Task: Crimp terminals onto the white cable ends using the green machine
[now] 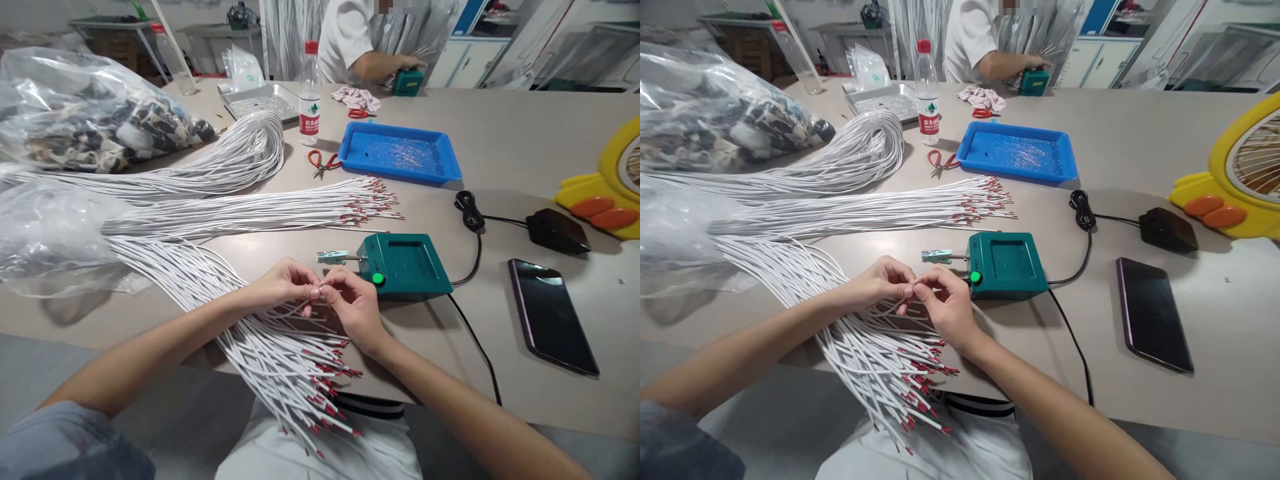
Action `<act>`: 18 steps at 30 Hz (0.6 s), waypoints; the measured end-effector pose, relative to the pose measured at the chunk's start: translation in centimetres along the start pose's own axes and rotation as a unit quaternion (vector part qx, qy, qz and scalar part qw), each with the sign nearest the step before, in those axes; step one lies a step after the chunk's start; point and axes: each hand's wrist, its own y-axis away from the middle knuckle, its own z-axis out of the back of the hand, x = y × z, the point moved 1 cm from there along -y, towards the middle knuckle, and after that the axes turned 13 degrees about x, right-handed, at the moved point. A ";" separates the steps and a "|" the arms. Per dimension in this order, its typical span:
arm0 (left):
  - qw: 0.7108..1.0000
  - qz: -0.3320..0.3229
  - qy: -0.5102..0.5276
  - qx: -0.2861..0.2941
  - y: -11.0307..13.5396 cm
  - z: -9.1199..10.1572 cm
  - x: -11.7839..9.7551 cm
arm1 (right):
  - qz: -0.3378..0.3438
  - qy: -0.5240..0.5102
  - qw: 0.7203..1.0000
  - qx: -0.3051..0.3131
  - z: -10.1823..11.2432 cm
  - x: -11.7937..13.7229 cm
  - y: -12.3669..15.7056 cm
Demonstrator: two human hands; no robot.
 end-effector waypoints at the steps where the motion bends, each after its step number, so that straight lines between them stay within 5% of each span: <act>1: 1.000 0.004 0.006 0.012 0.0 -0.1 -0.1 | 0.001 -0.012 1.000 0.002 0.0 0.1 0.0; 9: 0.999 0.011 0.009 0.049 0.1 -0.5 -0.8 | 0.033 -0.009 0.999 0.006 0.1 0.6 0.2; 18: 0.998 -0.048 -0.016 0.022 0.2 0.2 -0.2 | 0.122 0.161 0.972 -0.124 0.2 0.4 1.4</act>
